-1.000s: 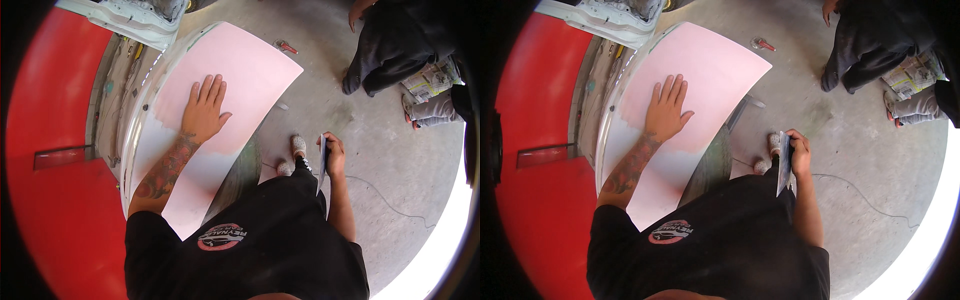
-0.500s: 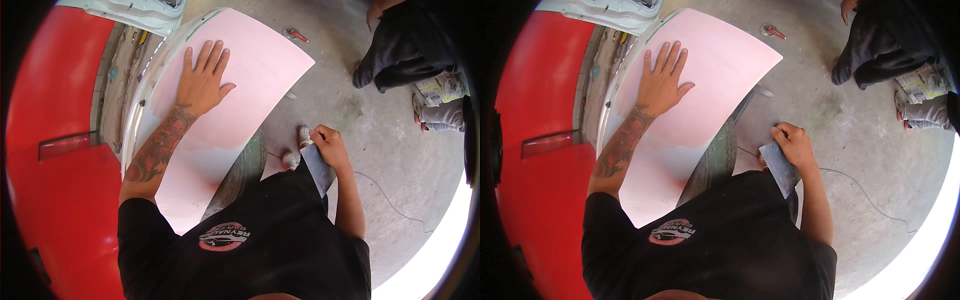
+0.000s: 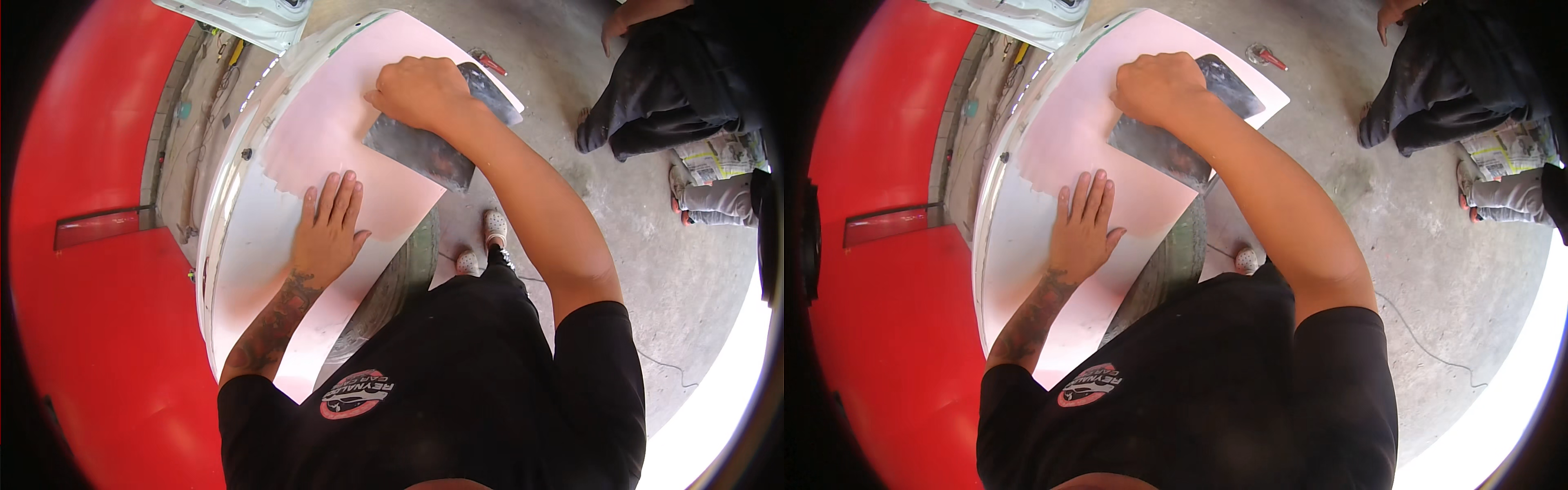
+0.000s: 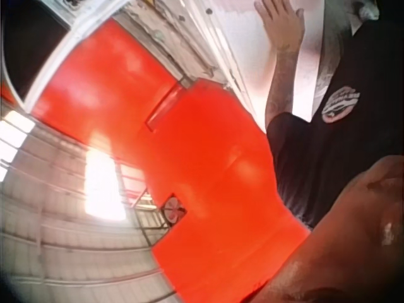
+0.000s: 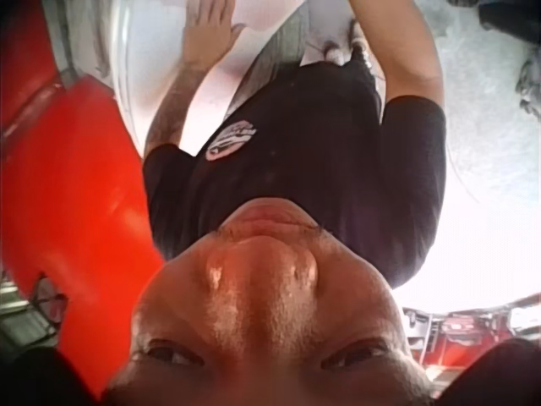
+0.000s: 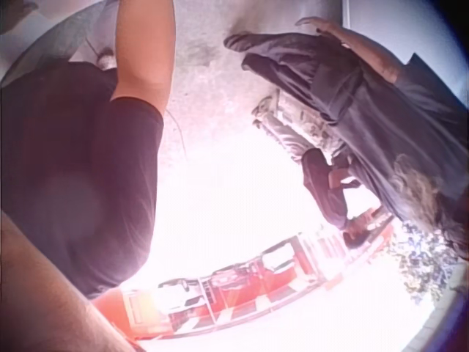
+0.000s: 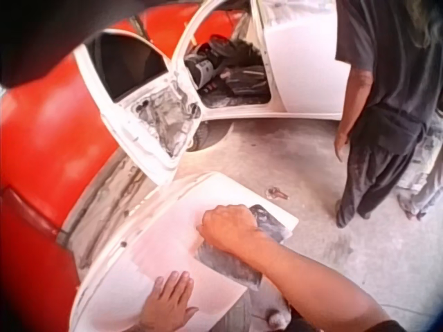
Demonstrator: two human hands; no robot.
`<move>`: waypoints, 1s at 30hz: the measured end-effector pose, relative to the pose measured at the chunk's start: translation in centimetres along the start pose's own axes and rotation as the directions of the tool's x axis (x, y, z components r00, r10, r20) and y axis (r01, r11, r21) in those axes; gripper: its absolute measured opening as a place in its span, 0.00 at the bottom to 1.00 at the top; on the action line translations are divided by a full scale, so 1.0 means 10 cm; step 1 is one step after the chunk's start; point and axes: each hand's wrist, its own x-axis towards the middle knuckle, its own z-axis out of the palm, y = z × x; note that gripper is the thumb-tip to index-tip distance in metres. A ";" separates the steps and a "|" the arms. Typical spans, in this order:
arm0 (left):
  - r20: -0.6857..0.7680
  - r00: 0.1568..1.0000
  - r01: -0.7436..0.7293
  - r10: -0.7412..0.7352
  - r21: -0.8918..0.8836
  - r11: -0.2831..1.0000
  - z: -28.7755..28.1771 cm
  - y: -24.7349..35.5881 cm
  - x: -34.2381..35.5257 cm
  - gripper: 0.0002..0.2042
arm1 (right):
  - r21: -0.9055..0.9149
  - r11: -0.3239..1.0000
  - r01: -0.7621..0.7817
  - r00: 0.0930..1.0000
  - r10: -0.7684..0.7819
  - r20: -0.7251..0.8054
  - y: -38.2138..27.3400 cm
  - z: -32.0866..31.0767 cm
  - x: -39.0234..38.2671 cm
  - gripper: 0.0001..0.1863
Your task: The person applies and smooths filler on a car panel using metal spreaders, touches the surface by hand, and walks around to touch the car body.
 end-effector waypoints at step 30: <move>0.061 0.998 0.022 -0.017 -0.073 0.997 -0.26 -0.22 -0.13 0.40 | 0.146 0.883 -0.447 0.882 0.408 0.235 1.20 1.13 -1.38 0.20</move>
